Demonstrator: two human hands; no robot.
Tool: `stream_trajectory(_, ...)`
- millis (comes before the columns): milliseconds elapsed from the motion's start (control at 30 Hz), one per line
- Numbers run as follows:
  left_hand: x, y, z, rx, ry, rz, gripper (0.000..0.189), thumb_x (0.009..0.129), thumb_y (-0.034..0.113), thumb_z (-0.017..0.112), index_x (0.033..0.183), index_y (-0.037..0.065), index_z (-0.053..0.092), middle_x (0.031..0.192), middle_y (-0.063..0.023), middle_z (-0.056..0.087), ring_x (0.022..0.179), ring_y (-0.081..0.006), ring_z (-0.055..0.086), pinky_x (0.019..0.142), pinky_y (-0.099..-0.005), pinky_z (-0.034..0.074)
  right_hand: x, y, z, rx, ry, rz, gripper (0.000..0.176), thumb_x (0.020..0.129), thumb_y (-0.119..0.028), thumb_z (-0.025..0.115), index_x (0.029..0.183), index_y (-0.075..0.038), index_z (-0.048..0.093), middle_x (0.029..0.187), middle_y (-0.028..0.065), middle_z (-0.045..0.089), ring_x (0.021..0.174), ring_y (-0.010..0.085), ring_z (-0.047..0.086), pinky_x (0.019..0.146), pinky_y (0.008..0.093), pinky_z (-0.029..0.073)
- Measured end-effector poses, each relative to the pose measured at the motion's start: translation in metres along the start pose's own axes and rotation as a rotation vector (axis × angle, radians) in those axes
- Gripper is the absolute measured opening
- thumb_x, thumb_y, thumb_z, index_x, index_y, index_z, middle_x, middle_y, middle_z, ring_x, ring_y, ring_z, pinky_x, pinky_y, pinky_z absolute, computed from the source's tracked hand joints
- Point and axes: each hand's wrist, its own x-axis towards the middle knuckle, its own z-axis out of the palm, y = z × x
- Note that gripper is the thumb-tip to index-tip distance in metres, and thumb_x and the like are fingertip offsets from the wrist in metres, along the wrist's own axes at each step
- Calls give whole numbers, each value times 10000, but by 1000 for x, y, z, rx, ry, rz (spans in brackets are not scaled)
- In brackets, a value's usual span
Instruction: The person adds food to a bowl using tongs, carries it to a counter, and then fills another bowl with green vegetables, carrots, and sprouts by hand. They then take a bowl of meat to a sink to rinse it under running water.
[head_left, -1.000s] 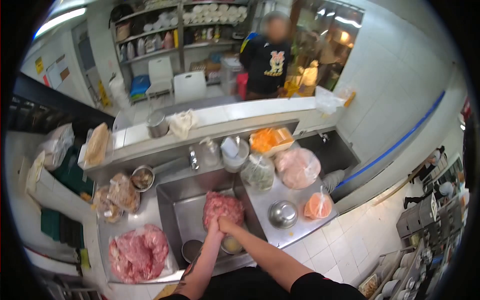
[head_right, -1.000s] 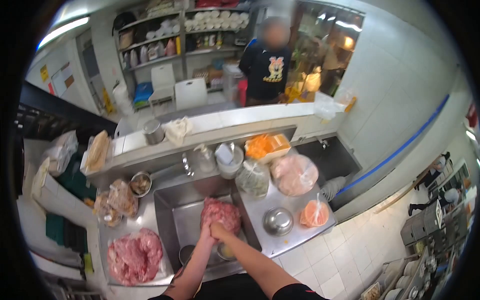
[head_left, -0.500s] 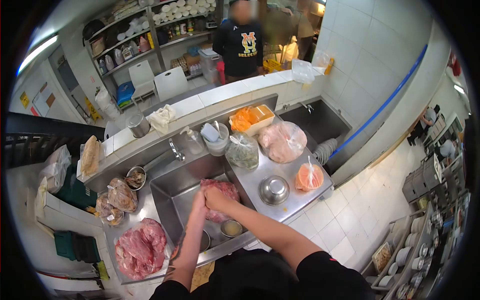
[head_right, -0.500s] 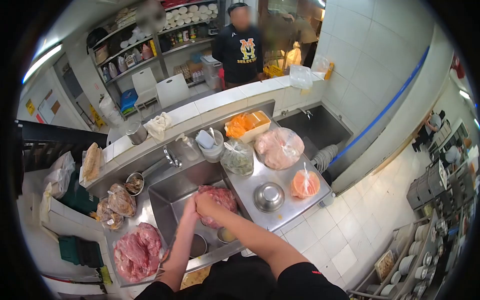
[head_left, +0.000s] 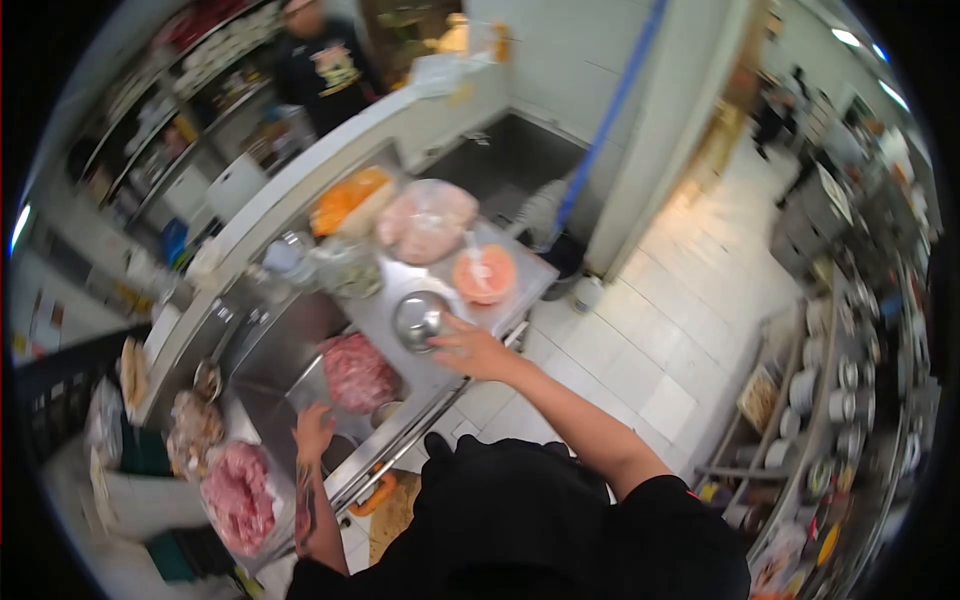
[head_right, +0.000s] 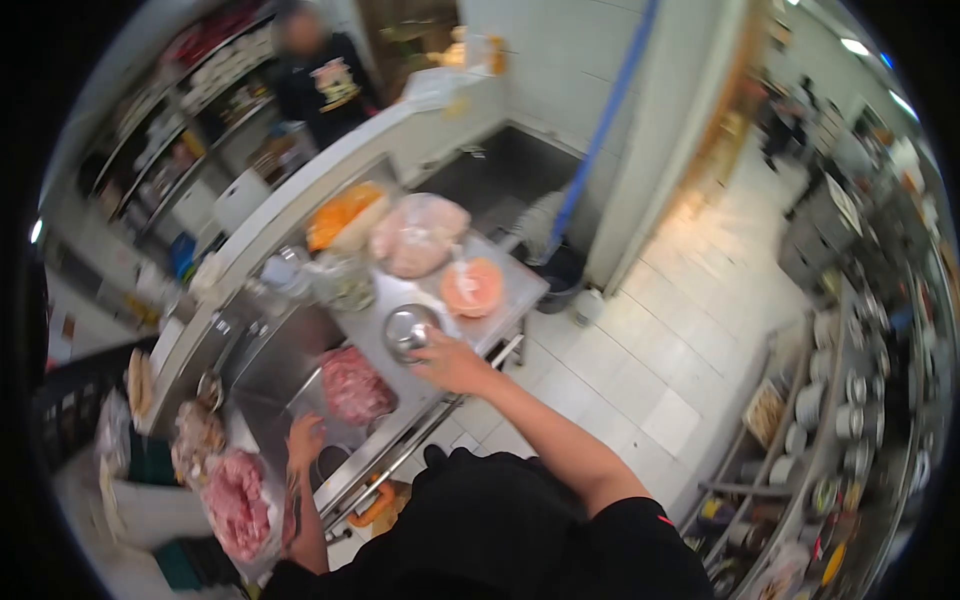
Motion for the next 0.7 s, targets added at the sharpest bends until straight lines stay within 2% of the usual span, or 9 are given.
stream_trajectory(33, -9, 0, 15, -276, -16, -157, 350, 869, 298, 694, 1137, 73, 688, 1334, -174, 584, 1285, -354, 505, 1055, -617, 339, -48, 47, -25, 166, 69, 121, 406, 877, -367, 696, 1249, -204, 669, 1481, 266, 400, 1375, 418, 388, 1095, 622, 296)
stream_trajectory(67, -15, 1, 28, -546, -48, -329, 402, 873, 288, 690, 1206, 65, 661, 1355, -191, 563, 1310, -363, 476, 1079, -543, 357, -100, 106, -45, -68, 196, 96, 435, 889, -392, 672, 1289, -225, 639, 1473, 303, 385, 1357, 432, 409, 1077, 589, 344)
stream_trajectory(133, -35, 29, 43, -40, 45, -134, 478, 891, 290, 666, 1291, 36, 604, 1381, -224, 528, 1295, -395, 477, 1086, -433, 368, -216, 147, -88, -512, 29, 810, 537, 894, -430, 643, 1398, -279, 539, 1519, 322, 292, 1373, 494, 347, 1068, 633, 334)
stream_trajectory(233, -17, 83, 68, -171, 204, 123, 502, 898, 294, 652, 1295, -5, 584, 1397, -249, 502, 1298, -406, 469, 1084, -470, 358, -343, 147, -132, -377, 30, 1208, 607, 879, -506, 639, 1403, -218, 535, 1573, 310, 170, 1399, 508, 300, 1085, 654, 307)
stream_trajectory(333, 32, 190, 60, -231, 344, 428, 488, 889, 218, 653, 1302, -26, 564, 1411, -253, 484, 1315, -416, 446, 1081, -482, 355, -440, 159, -142, -265, 210, 1286, 610, 880, -517, 632, 1404, -219, 536, 1571, 309, 176, 1397, 483, 325, 1071, 640, 341)
stream_trajectory(400, 54, 279, 41, -186, 291, 462, 478, 887, 168, 641, 1316, -22, 551, 1422, -240, 475, 1336, -413, 425, 1086, -482, 351, -477, 161, -147, -250, 312, 1355, 612, 883, -516, 629, 1410, -222, 531, 1570, 305, 187, 1396, 462, 338, 1070, 613, 363)
stream_trajectory(500, 87, 393, 44, -535, 104, 496, 455, 899, 156, 610, 1315, -18, 551, 1414, -221, 489, 1334, -394, 433, 1098, -460, 351, -501, 165, -151, -269, 446, 1425, 610, 881, -523, 628, 1387, -192, 548, 1559, 308, 212, 1393, 450, 348, 1070, 584, 379)
stream_trajectory(600, 121, 452, 55, -319, 128, 838, 468, 872, 126, 617, 1318, 0, 558, 1388, -220, 512, 1326, -377, 444, 1105, -447, 353, -501, 180, -147, -241, 487, 1102, 618, 847, -501, 694, 1324, -120, 596, 1474, 379, 319, 1383, 499, 328, 1113, 479, 365)
stream_trajectory(700, 168, 483, 39, -453, 264, 713, 462, 878, 128, 615, 1320, 5, 560, 1337, -202, 559, 1213, -354, 546, 1025, -432, 425, -490, 192, -183, -88, 356, 1024, 637, 849, -489, 703, 1357, -125, 577, 1508, 366, 269, 1394, 456, 351, 1122, 439, 357)
